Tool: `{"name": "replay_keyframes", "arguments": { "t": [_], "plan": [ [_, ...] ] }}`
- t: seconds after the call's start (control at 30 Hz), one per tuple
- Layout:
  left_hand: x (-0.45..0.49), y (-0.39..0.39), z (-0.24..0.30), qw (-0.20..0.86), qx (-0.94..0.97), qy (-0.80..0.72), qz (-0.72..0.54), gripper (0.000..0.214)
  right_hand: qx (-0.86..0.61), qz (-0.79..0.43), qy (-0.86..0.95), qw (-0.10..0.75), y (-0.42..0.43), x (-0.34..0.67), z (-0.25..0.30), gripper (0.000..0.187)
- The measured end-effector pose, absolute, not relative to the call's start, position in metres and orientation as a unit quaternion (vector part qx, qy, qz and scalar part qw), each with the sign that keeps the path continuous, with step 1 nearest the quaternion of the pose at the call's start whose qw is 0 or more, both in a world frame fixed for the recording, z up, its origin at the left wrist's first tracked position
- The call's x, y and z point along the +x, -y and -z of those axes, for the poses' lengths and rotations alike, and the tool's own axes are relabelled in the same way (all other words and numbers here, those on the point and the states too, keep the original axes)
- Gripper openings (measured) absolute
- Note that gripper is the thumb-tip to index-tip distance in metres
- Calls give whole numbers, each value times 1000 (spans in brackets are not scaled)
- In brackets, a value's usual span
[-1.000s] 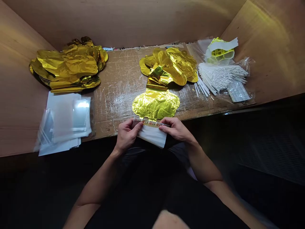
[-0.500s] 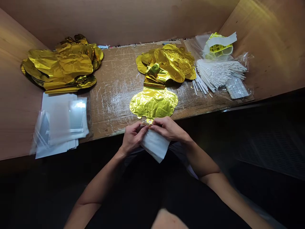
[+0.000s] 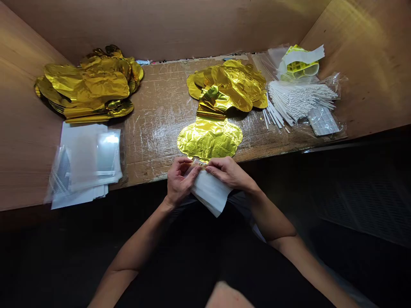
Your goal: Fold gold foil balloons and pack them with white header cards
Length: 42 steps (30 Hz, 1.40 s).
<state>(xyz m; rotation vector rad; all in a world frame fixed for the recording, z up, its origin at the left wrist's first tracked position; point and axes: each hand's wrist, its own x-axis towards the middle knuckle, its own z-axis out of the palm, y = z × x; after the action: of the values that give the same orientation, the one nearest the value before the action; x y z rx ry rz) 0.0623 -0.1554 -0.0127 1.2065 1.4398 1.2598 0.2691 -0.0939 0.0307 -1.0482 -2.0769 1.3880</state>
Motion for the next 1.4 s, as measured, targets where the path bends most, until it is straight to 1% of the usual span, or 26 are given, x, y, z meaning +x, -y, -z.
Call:
{"name": "replay_keyframes", "arguments": {
  "t": [0.13,0.23,0.33,0.43,0.53,0.6,0.7,0.8,0.9,0.97,1.1,1.23,1.3,1.4],
  "plan": [
    [57,155,10,398,536,-575,-473,34,-376,-505,748,209,94,268,-29,30],
    [55,155,7,414,558,-560,-452,27,-368,-504,754,203,95,266,-28,29],
    [55,154,6,415,545,-564,-461,25,-367,-486,766,205,94,263,-29,26],
    [55,154,7,395,550,-572,-464,27,-374,-467,770,221,93,261,-31,18],
    [54,153,9,371,559,-577,-467,32,-377,-451,767,257,94,258,-30,14],
    [53,153,11,373,556,-577,-468,33,-386,-420,768,291,96,255,-26,12],
    [54,154,14,378,536,-582,-481,33,-395,-335,787,336,100,250,-19,12],
    [56,155,17,365,510,-587,-512,31,-376,-264,813,358,105,246,-11,17],
    [56,156,19,350,494,-593,-531,30,-340,-223,836,369,107,243,-6,18],
    [55,156,20,341,499,-589,-536,28,-338,-220,833,378,107,242,-5,19],
    [50,157,23,331,513,-577,-543,28,-342,-251,826,371,105,239,-5,25],
    [48,158,25,342,494,-581,-549,30,-315,-229,836,388,108,236,-1,27],
    [47,158,25,349,488,-577,-554,31,-306,-229,835,395,110,235,-1,26],
    [43,158,24,353,489,-573,-555,29,-300,-249,824,410,108,235,-8,17]
  ]
}}
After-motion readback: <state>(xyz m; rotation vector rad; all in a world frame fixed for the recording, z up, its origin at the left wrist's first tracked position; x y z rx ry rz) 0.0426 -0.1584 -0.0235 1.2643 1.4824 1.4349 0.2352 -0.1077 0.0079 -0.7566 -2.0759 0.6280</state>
